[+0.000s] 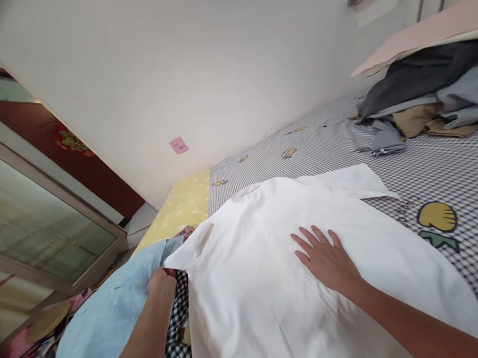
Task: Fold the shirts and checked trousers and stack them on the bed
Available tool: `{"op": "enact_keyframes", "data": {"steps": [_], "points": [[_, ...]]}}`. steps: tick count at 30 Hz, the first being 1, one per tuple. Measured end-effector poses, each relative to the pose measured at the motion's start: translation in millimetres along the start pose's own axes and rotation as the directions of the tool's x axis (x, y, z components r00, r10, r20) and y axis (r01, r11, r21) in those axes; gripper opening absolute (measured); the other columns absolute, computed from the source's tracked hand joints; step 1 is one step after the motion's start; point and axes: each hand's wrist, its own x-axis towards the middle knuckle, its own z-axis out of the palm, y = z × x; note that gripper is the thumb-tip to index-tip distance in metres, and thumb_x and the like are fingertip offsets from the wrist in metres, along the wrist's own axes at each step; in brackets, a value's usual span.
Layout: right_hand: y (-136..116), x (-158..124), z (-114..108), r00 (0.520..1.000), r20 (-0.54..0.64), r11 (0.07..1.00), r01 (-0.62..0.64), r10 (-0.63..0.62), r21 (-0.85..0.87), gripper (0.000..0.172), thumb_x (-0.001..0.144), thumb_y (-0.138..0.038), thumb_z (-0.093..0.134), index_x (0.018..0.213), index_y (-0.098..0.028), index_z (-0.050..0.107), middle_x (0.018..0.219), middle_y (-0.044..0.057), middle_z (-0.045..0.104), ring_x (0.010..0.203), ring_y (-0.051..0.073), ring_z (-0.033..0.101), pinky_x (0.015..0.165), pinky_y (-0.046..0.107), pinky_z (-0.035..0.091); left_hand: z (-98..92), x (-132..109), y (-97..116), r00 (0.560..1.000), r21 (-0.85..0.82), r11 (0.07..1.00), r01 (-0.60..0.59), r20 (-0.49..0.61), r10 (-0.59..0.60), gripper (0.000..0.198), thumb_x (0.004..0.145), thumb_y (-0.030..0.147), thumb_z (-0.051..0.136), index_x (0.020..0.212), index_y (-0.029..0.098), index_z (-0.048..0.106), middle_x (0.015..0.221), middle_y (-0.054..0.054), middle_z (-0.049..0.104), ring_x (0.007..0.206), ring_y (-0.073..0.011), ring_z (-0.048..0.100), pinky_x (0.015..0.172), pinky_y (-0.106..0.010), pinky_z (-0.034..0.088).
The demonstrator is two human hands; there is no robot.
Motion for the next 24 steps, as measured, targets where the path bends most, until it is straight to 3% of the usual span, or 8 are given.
{"op": "enact_keyframes", "data": {"steps": [4,10,13,16,20,24], "points": [[-2.5,0.5,0.7,1.000,-0.006,1.000,-0.001,0.001,0.015,0.056,0.102,-0.050,0.031,0.147,-0.033,0.058,0.155,0.004,0.054,0.144,0.037,0.045,0.116,0.066,0.031,2.5,-9.8,15.7,0.986,-0.086,0.983,0.164,-0.003,-0.164,0.039,0.096,0.042,0.063,0.127,0.019,0.061,0.123,-0.009,0.066,0.101,-0.0204,0.068,0.083,-0.039,0.061],[-4.7,-0.2,1.9,0.999,-0.051,1.000,-0.007,0.008,0.027,0.054,0.102,-0.046,0.030,0.145,-0.032,0.060,0.154,0.005,0.056,0.143,0.037,0.045,0.116,0.066,0.030,31.4,-34.4,44.4,0.982,-0.122,0.975,0.183,0.059,-0.177,0.039,0.096,0.043,0.062,0.125,0.017,0.061,0.116,-0.008,0.068,0.093,-0.0179,0.068,0.078,-0.037,0.062],[-5.9,-0.3,2.3,0.997,-0.078,1.000,0.003,0.000,0.029,0.053,0.102,-0.045,0.033,0.144,-0.030,0.062,0.153,0.006,0.057,0.143,0.038,0.046,0.116,0.067,0.030,26.2,-38.8,48.3,0.985,-0.055,0.985,0.163,0.072,-0.159,0.043,0.097,0.049,0.058,0.127,0.018,0.059,0.114,-0.008,0.068,0.088,-0.0162,0.067,0.074,-0.034,0.060],[-7.5,0.0,0.1,0.995,-0.103,1.000,0.015,-0.013,0.023,0.052,0.102,-0.042,0.034,0.143,-0.029,0.063,0.152,0.008,0.058,0.141,0.039,0.047,0.116,0.067,0.030,13.6,-38.0,44.8,0.977,0.061,0.988,0.143,0.154,-0.150,0.050,0.098,0.059,0.049,0.118,0.016,0.062,0.107,-0.008,0.070,0.080,-0.0153,0.067,0.068,-0.032,0.059],[-8.6,0.0,-3.7,0.993,-0.114,0.999,0.023,-0.020,0.023,0.051,0.102,-0.040,0.035,0.143,-0.027,0.063,0.151,0.009,0.058,0.140,0.039,0.048,0.115,0.066,0.030,13.3,-36.9,40.5,0.944,0.244,0.969,0.042,0.308,-0.118,0.058,0.095,0.068,0.044,0.087,0.015,0.068,0.092,-0.012,0.073,0.075,-0.0220,0.071,0.061,-0.035,0.056],[-8.5,0.0,-3.2,0.994,-0.113,0.999,0.009,-0.004,0.037,0.049,0.102,-0.037,0.037,0.143,-0.030,0.063,0.151,0.007,0.058,0.141,0.039,0.047,0.116,0.067,0.030,29.5,-41.6,43.9,0.922,0.353,0.909,-0.220,0.380,0.075,0.040,0.087,0.056,0.068,0.080,0.017,0.067,0.081,-0.004,0.071,0.076,-0.0195,0.069,0.070,-0.035,0.056]]}}
